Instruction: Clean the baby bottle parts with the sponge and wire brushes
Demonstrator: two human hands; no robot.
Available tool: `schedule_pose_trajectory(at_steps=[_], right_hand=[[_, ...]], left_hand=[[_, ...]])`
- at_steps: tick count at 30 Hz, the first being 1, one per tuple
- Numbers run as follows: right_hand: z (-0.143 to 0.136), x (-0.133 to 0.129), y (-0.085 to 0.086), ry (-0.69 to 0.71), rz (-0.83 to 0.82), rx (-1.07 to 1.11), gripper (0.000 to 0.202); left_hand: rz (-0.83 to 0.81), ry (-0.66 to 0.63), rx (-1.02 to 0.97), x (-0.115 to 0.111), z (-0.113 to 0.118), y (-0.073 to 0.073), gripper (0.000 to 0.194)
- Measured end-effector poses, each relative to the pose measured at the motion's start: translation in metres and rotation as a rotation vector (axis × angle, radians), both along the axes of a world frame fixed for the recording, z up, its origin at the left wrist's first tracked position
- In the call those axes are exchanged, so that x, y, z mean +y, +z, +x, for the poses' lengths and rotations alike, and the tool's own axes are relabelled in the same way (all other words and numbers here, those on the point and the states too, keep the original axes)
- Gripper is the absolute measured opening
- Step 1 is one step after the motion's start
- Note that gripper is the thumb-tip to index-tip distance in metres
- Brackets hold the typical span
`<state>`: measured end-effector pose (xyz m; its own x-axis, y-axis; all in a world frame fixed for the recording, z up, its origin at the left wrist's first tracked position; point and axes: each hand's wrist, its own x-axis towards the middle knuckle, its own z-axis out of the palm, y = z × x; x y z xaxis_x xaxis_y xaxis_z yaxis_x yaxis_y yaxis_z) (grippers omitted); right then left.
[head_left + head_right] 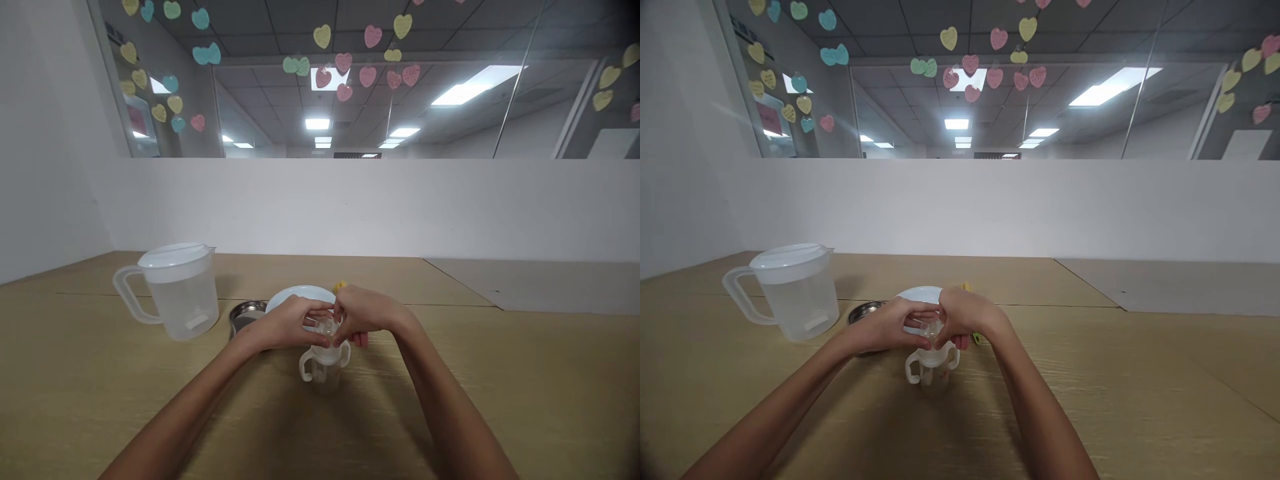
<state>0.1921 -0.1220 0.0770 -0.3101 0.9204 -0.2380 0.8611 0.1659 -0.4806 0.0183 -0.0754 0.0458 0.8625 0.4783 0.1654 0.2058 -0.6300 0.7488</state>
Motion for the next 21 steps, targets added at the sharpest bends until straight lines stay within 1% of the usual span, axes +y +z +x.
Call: schedule_pose_trajectory(at_steps=[2, 4, 6, 8, 9, 11, 12, 15, 16, 18, 19, 21], right_hand=[[0.001, 0.001, -0.001, 0.006, -0.009, 0.014, 0.025], [0.002, 0.002, -0.003, 0.021, -0.016, 0.026, 0.025], [0.002, 0.002, -0.004, 0.032, -0.004, 0.015, 0.025], [0.003, 0.002, -0.004, 0.027, 0.007, -0.019, 0.024], [0.004, 0.002, -0.004, 0.017, 0.011, -0.039, 0.024], [0.005, 0.000, -0.002, -0.007, 0.021, -0.071, 0.031], [0.006, -0.001, -0.001, -0.016, 0.026, -0.080, 0.038], [0.006, -0.004, 0.003, -0.030, 0.081, -0.077, 0.065], [0.005, -0.005, 0.003, -0.021, 0.112, -0.072, 0.072], [0.003, -0.004, 0.003, 0.018, 0.181, -0.072, 0.079], [0.001, -0.003, 0.001, 0.048, 0.205, -0.074, 0.079], [-0.002, 0.000, -0.002, 0.110, 0.208, -0.079, 0.071]], left_hand=[[-0.002, -0.008, 0.005, 0.001, -0.001, 0.001, 0.054], [-0.005, -0.004, 0.017, 0.002, -0.003, 0.002, 0.059], [0.004, 0.014, 0.037, 0.000, -0.005, 0.002, 0.069], [0.043, 0.047, 0.040, -0.004, -0.008, -0.003, 0.081], [0.072, 0.079, 0.025, -0.007, -0.010, -0.009, 0.086], [0.148, 0.179, -0.046, -0.013, -0.015, -0.026, 0.090], [0.196, 0.255, -0.083, -0.016, -0.018, -0.038, 0.089], [0.409, 0.494, -0.217, -0.020, -0.027, -0.074, 0.073], [0.490, 0.545, -0.237, -0.020, -0.029, -0.084, 0.071], [0.623, 0.547, -0.208, -0.019, -0.030, -0.101, 0.073], [0.667, 0.530, -0.183, -0.019, -0.030, -0.106, 0.075], [0.698, 0.498, -0.137, -0.021, -0.028, -0.111, 0.081]])
